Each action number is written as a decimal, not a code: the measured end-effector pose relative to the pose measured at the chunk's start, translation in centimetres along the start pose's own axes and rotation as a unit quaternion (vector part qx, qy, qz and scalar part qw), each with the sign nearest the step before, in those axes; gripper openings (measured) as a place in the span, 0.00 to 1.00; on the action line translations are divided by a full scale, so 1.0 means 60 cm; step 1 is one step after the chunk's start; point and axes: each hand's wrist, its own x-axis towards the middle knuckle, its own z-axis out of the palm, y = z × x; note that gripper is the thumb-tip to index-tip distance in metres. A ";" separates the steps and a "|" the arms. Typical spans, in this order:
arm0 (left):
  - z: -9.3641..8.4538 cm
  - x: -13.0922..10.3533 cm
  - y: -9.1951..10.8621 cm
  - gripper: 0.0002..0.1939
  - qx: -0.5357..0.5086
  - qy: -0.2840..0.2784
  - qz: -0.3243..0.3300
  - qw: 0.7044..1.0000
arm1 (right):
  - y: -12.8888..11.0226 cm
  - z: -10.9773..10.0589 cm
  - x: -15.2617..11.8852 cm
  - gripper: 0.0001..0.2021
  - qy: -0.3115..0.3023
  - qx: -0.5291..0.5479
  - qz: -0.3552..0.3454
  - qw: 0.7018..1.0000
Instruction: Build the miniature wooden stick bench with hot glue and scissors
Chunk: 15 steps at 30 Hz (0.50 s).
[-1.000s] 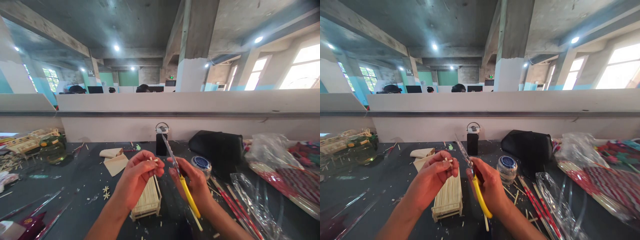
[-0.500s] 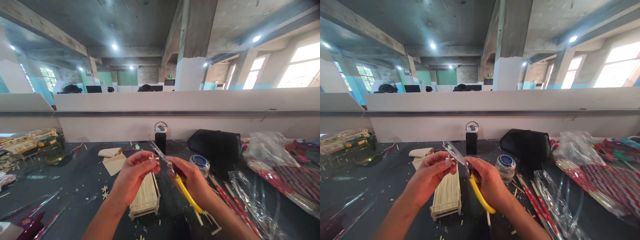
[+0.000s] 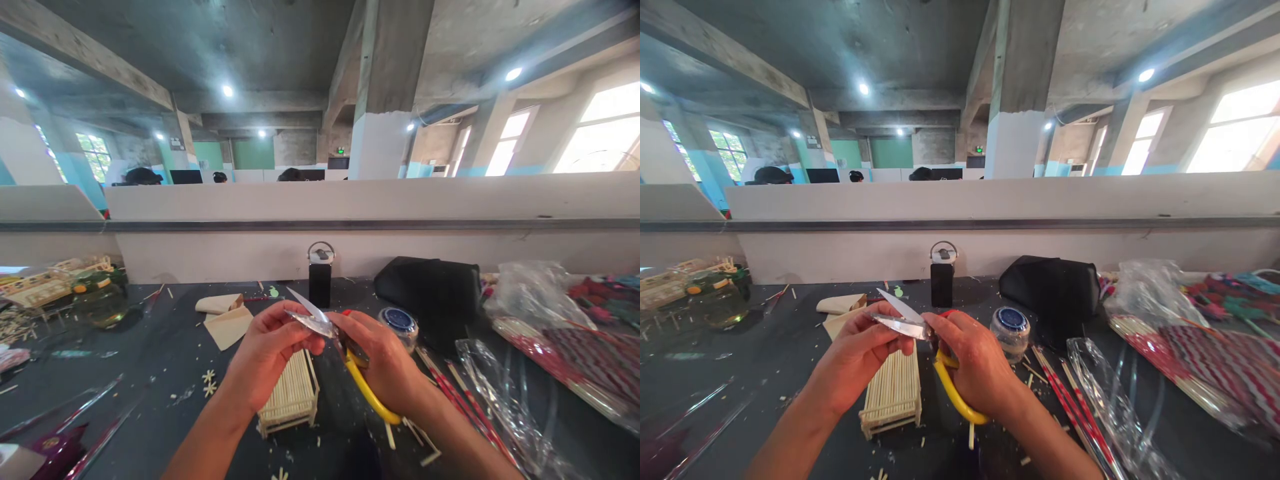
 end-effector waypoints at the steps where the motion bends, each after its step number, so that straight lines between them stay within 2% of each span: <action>1: 0.000 0.000 0.001 0.05 0.006 0.004 0.001 1.000 | 0.000 -0.001 0.000 0.20 -0.002 -0.001 -0.001 1.000; 15: -0.005 -0.002 0.009 0.04 0.127 0.038 0.001 0.991 | 0.007 0.002 -0.002 0.28 -0.036 -0.046 -0.012 0.998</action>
